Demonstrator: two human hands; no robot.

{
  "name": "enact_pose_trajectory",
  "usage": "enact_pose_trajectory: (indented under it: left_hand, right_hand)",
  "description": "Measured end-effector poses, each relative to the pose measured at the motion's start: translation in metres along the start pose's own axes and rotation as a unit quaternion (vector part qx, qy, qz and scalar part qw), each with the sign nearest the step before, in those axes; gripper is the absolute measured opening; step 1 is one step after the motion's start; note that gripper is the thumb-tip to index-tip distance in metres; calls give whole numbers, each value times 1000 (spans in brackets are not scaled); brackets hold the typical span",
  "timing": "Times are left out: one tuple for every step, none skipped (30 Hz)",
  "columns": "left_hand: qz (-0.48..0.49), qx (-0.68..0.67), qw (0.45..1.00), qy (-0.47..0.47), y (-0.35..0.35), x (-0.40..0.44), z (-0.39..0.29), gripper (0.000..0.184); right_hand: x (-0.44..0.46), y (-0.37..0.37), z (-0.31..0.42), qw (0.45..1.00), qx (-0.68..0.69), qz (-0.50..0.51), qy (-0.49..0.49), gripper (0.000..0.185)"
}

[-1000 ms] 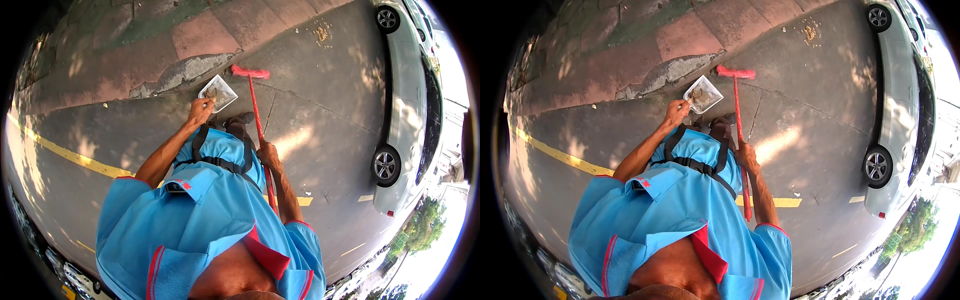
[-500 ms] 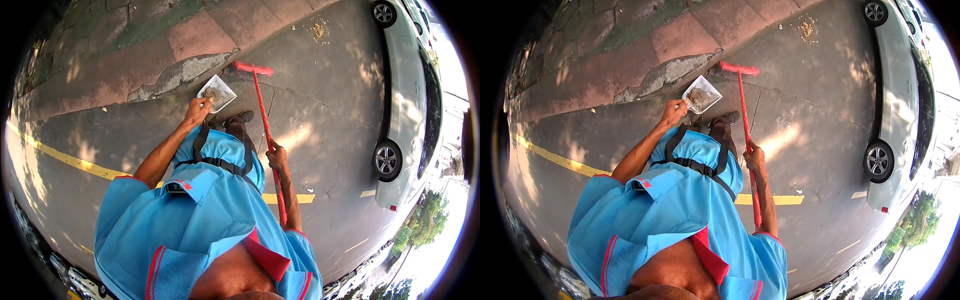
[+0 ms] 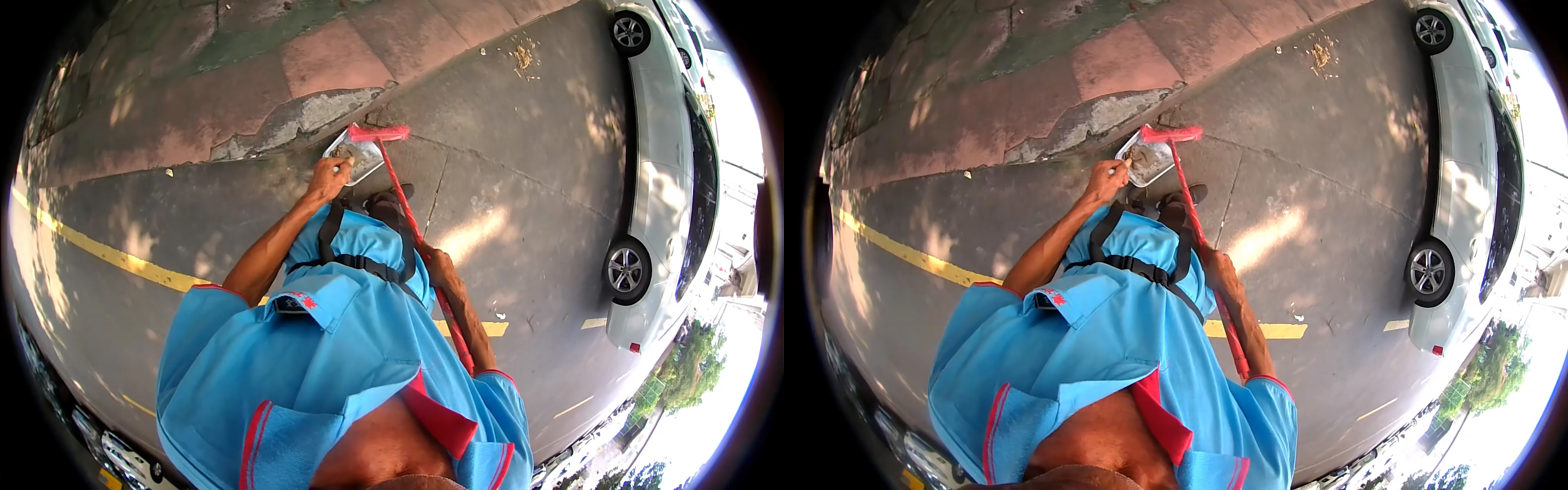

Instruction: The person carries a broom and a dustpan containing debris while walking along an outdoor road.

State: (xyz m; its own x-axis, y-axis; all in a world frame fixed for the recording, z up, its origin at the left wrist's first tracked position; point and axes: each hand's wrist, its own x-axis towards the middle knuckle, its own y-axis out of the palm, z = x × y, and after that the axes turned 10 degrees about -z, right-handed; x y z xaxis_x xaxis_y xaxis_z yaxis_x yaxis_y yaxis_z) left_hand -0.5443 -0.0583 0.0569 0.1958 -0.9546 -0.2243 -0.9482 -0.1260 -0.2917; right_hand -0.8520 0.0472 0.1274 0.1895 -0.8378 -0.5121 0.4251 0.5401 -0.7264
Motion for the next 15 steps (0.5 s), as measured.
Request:
enact_pose_trajectory:
  left_hand:
    - [2,0,1000,0,0,0,1,42]
    - [7,14,1000,-5,0,1,2,42]
    - [11,27,1000,-8,-1,5,1,41]
    - [11,27,1000,-7,-2,6,0,41]
    - [12,16,1000,-10,-2,6,0,41]
    - [14,4,1000,-12,-2,6,-2,40]
    - [15,5,1000,-12,-3,7,-4,40]
    - [15,12,1000,-12,-3,7,-5,39]
    - [15,21,1000,-14,-4,6,-6,38]
    - [16,23,1000,-15,-4,5,-4,38]
    - [13,24,1000,-9,-3,5,-3,37]
    - [11,24,1000,-3,-2,4,-2,36]
    - [12,24,1000,-3,-2,3,-2,36]
    - [14,15,1000,-6,-2,2,-2,35]
    - [14,6,1000,-8,-2,3,-3,34]
  right_hand:
    - [-8,-4,2,1000,1,0,2,46]
    - [-16,-12,2,992,62,22,105,47]
    - [-21,-22,13,970,123,43,206,49]
    - [-25,-16,-3,964,154,34,214,56]
    - [-27,-19,-7,964,154,34,215,56]
    - [-29,-26,-4,956,181,24,230,57]
    - [-30,-30,-4,947,208,15,245,58]
    - [-25,-32,-7,947,214,-4,241,59]
    - [-16,-29,-15,943,225,-25,244,59]
    - [-6,-31,-15,943,221,-41,243,59]
    - [7,-34,-15,944,218,-58,242,59]
    - [22,-33,-18,942,224,-73,238,60]
    - [38,-30,-21,941,230,-87,234,62]
    - [53,-30,-22,947,214,-89,222,61]
    - [63,-28,-20,947,215,-90,221,61]
